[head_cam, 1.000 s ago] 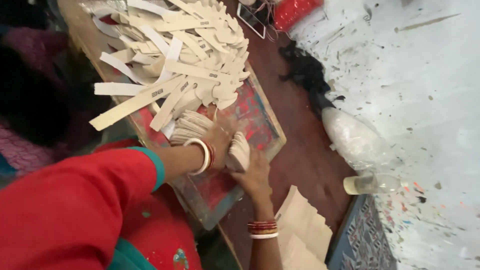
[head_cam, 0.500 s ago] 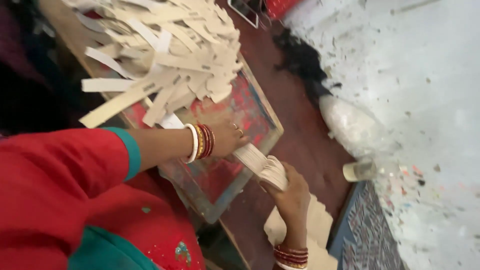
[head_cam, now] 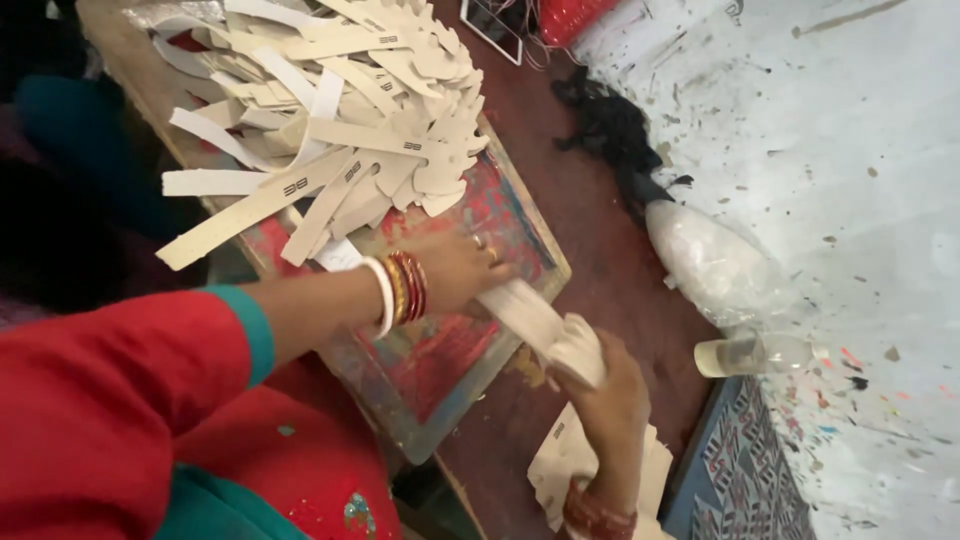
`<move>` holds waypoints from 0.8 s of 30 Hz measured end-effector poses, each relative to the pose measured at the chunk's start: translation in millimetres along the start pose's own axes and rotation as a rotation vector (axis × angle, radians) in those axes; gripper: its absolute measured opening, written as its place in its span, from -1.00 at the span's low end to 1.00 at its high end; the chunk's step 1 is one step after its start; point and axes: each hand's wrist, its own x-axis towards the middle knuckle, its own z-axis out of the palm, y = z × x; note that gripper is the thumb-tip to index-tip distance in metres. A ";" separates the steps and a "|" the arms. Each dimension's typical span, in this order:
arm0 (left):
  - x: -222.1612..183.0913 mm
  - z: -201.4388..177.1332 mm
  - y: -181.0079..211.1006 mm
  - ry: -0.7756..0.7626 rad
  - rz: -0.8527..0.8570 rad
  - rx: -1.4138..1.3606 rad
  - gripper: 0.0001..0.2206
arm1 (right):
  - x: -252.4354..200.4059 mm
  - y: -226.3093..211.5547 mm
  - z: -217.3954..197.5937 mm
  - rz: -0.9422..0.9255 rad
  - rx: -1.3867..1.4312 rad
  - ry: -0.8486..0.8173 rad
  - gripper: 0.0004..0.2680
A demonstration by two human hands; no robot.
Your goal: Sorting and stacking printed cardboard tags on a workbench in a production facility.
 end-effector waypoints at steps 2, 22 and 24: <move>1.3 36.6 0.3 -0.056 -0.006 0.008 -0.33 | 1.9 26.7 22.1 -0.029 0.008 0.015 -0.52; -36.2 35.2 -27.1 -0.136 -0.405 0.022 -0.48 | 102.7 4.8 70.7 -0.253 0.186 -0.261 -0.50; -39.0 28.2 -24.8 -0.285 -0.475 0.118 -0.40 | 132.5 26.9 113.1 -0.427 0.042 -0.393 -0.36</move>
